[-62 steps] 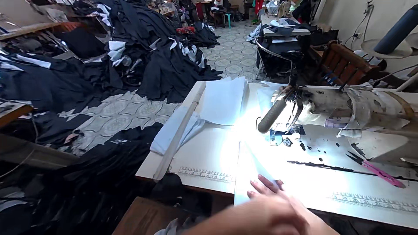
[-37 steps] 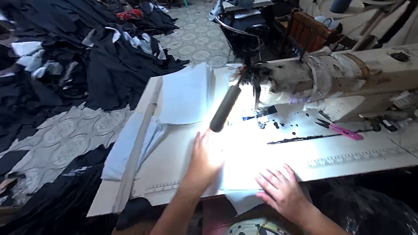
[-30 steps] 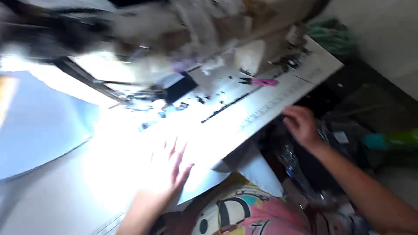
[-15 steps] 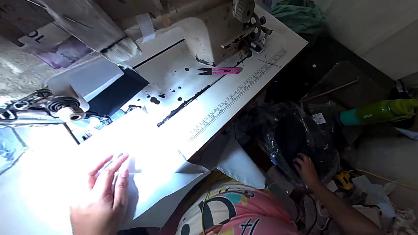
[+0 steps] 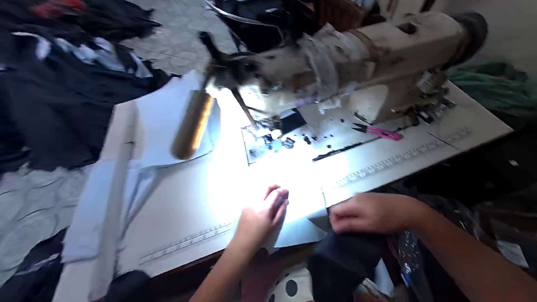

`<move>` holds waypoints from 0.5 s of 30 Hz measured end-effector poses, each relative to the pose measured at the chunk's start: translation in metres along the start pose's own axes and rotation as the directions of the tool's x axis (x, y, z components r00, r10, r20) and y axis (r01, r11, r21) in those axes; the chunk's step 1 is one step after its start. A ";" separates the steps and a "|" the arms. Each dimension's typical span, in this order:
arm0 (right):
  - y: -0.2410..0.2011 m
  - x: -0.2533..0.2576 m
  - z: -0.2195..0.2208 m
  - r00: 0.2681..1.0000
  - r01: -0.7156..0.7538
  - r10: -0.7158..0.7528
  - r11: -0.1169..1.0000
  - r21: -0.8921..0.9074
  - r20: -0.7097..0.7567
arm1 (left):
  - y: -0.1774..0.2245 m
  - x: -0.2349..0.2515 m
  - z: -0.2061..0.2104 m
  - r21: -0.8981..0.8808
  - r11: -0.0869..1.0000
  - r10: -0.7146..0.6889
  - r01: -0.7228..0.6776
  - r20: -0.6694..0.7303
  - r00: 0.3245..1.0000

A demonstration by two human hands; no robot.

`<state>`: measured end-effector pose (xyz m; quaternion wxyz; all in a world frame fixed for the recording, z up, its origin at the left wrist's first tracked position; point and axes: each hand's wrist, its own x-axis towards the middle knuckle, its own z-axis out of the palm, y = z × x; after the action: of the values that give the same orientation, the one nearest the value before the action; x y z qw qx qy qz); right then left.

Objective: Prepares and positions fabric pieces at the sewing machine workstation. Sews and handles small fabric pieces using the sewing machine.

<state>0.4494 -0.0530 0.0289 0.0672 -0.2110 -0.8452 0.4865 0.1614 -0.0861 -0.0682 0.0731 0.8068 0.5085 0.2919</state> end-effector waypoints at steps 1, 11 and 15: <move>0.005 0.034 -0.004 0.998 -0.061 0.062 0.994 -0.087 0.013 | 0.001 0.001 0.000 -0.019 1.000 -0.009 0.009 -0.001 1.000; 0.056 0.135 0.031 0.822 -0.257 -0.018 0.880 -0.399 -0.569 | -0.003 0.013 -0.028 -0.230 0.964 -0.063 0.132 0.286 0.956; 0.039 0.126 0.005 0.865 -0.354 0.268 0.925 -0.138 -0.425 | -0.002 0.039 -0.025 -0.072 0.996 -0.029 0.049 0.249 0.968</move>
<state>0.3460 0.0130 -0.0187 0.1351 -0.4455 -0.8150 0.3451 0.1586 -0.0559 -0.0326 0.1729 0.8233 0.4996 0.2068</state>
